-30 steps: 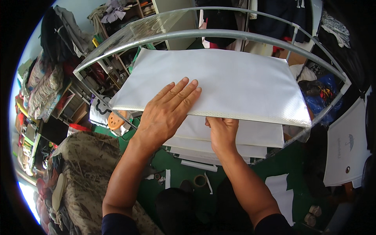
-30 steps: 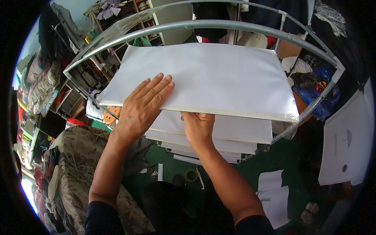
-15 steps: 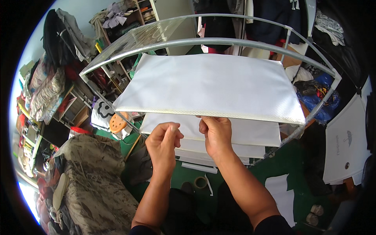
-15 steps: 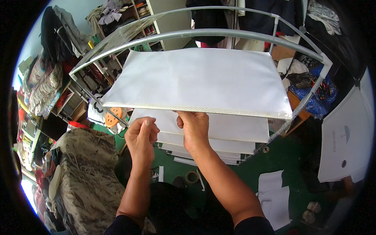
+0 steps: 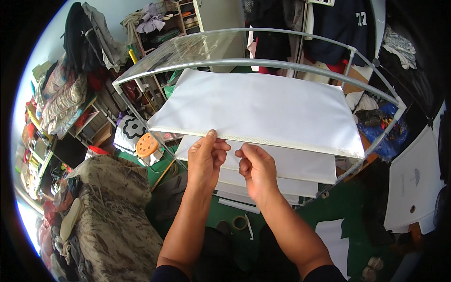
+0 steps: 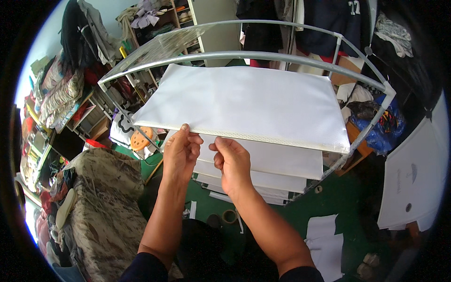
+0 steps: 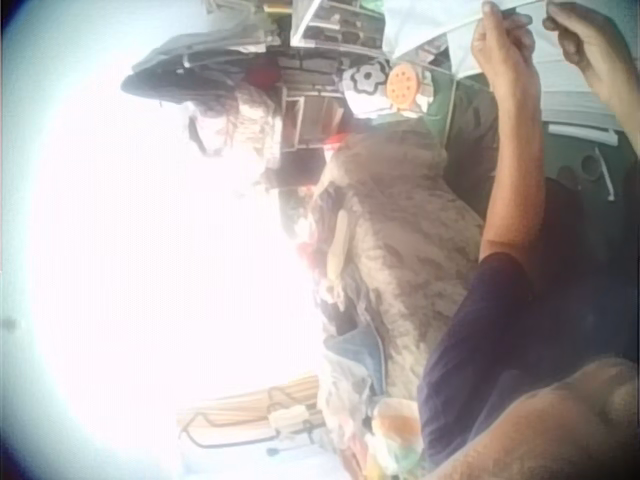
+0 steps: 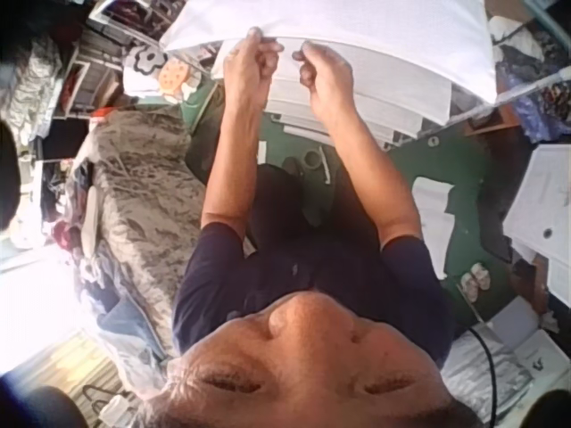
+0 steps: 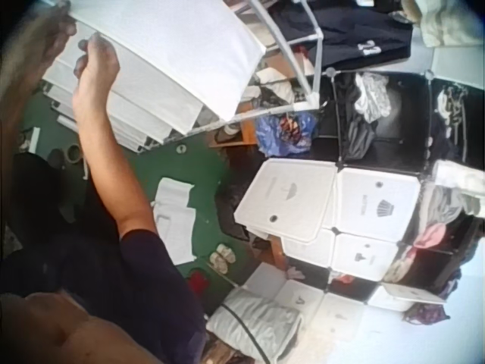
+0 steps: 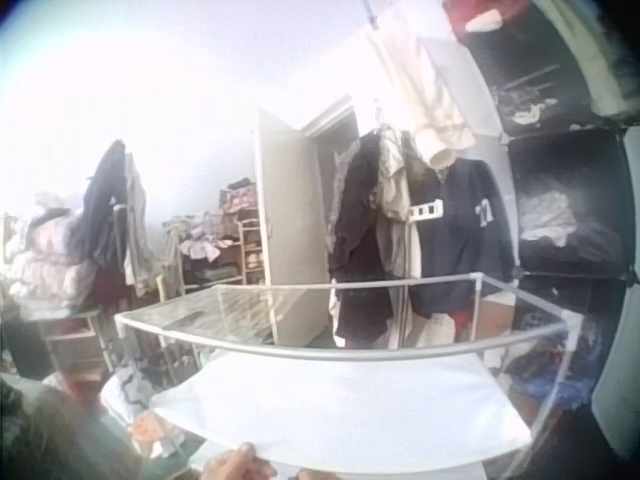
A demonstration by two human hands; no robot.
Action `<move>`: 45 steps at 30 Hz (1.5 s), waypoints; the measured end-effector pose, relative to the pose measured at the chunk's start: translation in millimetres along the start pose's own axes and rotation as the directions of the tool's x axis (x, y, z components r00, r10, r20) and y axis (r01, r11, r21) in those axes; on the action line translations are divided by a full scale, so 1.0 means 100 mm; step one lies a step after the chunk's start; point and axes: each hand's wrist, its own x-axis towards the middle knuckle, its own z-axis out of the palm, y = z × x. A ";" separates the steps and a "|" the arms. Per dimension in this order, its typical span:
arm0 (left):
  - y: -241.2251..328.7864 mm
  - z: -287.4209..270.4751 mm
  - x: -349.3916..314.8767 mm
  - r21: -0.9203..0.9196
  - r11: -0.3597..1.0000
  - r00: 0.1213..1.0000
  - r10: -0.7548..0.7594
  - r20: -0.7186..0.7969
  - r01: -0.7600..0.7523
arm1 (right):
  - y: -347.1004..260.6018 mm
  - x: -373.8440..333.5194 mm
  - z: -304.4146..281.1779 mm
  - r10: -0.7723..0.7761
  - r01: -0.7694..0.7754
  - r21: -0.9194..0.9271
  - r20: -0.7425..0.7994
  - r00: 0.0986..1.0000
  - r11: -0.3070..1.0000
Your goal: The person assembles a white multi-tiered shelf by attaching white panels to a metal frame using yellow tape. They repeatedly position panels, secure them with tape, and adjust alignment throughout the process.
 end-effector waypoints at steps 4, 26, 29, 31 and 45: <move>-0.06 -0.03 0.02 -0.062 0.998 1.000 0.001 0.027 0.000 | -0.03 -0.14 0.12 -0.187 0.192 -0.037 0.117 0.975 0.981; 0.07 -0.45 0.01 0.016 0.993 0.988 0.115 -0.103 -0.114 | 0.01 0.06 0.09 -0.347 0.354 -0.129 0.074 0.935 0.926; 0.24 -0.69 0.04 -0.001 0.978 0.948 0.204 -0.245 -0.211 | 0.01 0.08 0.06 -0.359 0.371 -0.142 0.102 0.928 0.918; 0.40 -0.75 0.05 0.027 0.971 0.934 0.234 -0.271 -0.236 | 0.01 0.07 0.07 -0.354 0.366 -0.136 0.107 0.929 0.920; 0.65 -1.11 0.32 -0.011 0.991 0.955 0.125 -0.269 -0.133 | 0.01 0.05 0.05 -0.347 0.360 -0.150 0.111 0.931 0.921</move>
